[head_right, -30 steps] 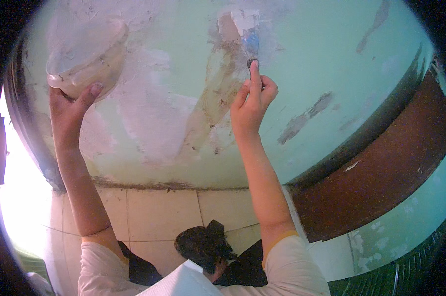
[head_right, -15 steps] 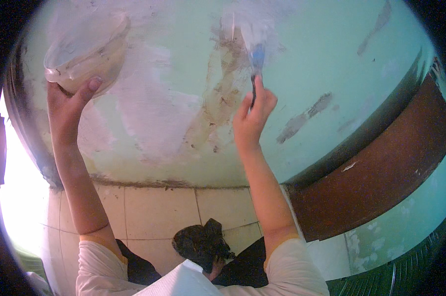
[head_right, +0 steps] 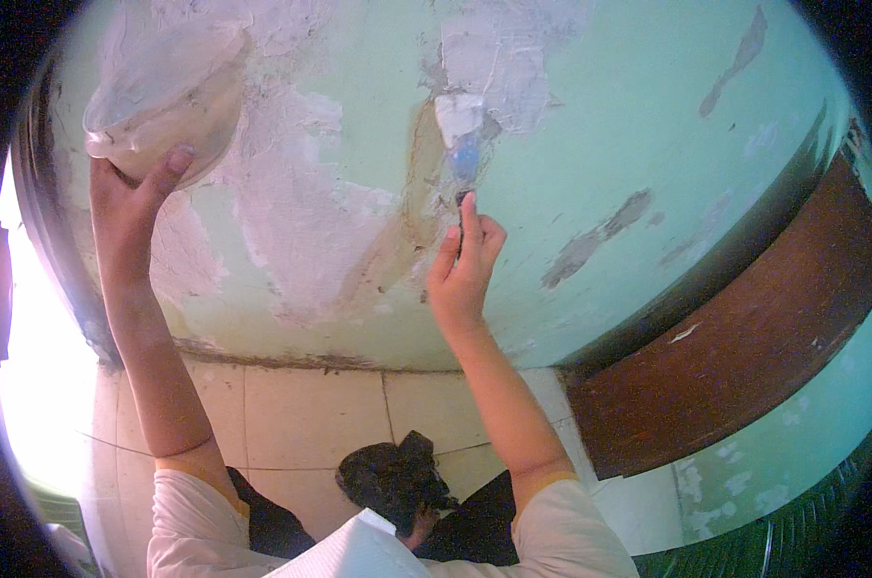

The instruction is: The person applies a white filler substance from a container onto a damaged section of a wall using a putty knife, spreading and smoothing the material over the surface.

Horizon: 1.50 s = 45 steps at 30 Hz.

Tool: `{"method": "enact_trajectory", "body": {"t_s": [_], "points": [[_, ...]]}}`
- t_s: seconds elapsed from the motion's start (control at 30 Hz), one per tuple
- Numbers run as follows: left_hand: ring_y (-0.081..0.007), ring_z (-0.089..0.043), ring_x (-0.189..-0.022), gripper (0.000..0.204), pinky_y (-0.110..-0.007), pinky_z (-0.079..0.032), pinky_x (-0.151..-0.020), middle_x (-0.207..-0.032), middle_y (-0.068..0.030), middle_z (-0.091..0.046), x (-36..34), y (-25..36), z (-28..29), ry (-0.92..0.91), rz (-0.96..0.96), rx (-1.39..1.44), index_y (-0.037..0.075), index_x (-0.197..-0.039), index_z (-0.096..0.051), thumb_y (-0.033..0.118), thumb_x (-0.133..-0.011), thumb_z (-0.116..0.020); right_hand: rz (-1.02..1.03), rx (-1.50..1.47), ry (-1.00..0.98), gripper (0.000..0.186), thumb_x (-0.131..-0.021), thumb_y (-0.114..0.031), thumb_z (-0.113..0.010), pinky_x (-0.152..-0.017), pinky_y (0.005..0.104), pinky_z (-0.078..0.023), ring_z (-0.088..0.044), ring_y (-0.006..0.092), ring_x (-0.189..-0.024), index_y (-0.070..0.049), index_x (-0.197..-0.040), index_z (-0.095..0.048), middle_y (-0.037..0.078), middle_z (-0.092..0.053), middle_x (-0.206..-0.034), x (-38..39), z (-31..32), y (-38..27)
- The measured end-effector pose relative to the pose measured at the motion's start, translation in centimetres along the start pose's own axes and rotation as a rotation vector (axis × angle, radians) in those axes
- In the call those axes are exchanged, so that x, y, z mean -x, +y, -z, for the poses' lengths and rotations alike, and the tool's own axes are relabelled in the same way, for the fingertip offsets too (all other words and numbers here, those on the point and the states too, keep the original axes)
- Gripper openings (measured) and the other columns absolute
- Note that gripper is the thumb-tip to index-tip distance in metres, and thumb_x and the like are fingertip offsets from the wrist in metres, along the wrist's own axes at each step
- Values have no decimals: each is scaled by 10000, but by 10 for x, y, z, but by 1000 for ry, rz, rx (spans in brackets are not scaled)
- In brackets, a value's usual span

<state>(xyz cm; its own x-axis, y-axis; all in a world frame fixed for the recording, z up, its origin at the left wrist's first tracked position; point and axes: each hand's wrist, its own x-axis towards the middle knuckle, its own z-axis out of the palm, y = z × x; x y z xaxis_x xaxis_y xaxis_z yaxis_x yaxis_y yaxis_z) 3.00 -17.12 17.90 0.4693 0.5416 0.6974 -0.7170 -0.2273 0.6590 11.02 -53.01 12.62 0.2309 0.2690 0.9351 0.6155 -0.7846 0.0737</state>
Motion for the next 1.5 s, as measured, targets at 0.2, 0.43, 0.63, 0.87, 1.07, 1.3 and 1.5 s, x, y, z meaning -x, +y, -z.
{"method": "enact_trajectory", "body": {"t_s": [0.2, 0.43, 0.63, 0.87, 1.07, 1.3, 1.5], "points": [[-275, -684, -1057, 854, -358, -581, -896, -1153, -194, -672, -1, -2, 1, -4, -9, -30, -48, -1298, -522, 346, -670, -946, 15, 8, 113, 547, -981, 9, -514, -878, 405, -457, -490, 314, -1012, -40, -1519, -429, 187, -472, -1125, -80, -4, -9], [-269, -677, -1062, 868, -356, -577, -903, -1161, -188, -668, 2, 9, -5, -52, -32, 36, -40, -1304, -522, 346, -657, -954, -51, 40, -2, 520, -978, -4, -522, -896, 414, -457, -493, 333, -1026, -42, -1493, -459, 201, -480, -1118, -23, 3, 21], [-275, -664, -1078, 896, -371, -555, -933, -1186, -187, -655, 1, 4, -3, -22, 28, 4, -42, -1319, -511, 350, -647, -956, 2, 70, 64, 494, -996, -21, -519, -909, 443, -447, -489, 336, -1054, -19, -1486, -454, 200, -520, -1134, -21, 30, 16], [-285, -660, -1092, 936, -380, -553, -941, -1180, -192, -655, 6, 4, -13, -47, 25, -56, -47, -1318, -508, 389, -624, -959, -3, 37, 166, 513, -992, -24, -541, -914, 435, -469, -513, 349, -1082, -57, -1496, -446, 189, -523, -1153, -108, 23, 14], [-311, -607, -1199, 987, -394, -528, -997, -1302, -188, -594, 6, 6, -10, -121, 28, -55, -28, -1407, -437, 400, -674, -940, -86, -28, -23, 557, -986, -44, -570, -850, 435, -516, -556, 355, -1023, -97, -1518, -417, 198, -488, -1157, -70, 9, -2], [-288, -664, -1086, 926, -378, -554, -934, -1178, -200, -657, 7, 5, -11, -41, 1, -46, -45, -1325, -506, 379, -634, -953, -127, -72, -140, 551, -982, -4, -551, -882, 432, -485, -519, 372, -1044, 10, -1507, -384, 218, -495, -1155, 31, 27, 6], [-304, -620, -1180, 944, -403, -524, -1000, -1281, -186, -611, 9, 5, -14, -102, 48, -97, -27, -1381, -462, 369, -669, -937, -125, -33, 25, 536, -988, -8, -544, -925, 441, -460, -510, 363, -1061, 21, -1500, -389, 229, -510, -1157, -57, 33, 9]]}}
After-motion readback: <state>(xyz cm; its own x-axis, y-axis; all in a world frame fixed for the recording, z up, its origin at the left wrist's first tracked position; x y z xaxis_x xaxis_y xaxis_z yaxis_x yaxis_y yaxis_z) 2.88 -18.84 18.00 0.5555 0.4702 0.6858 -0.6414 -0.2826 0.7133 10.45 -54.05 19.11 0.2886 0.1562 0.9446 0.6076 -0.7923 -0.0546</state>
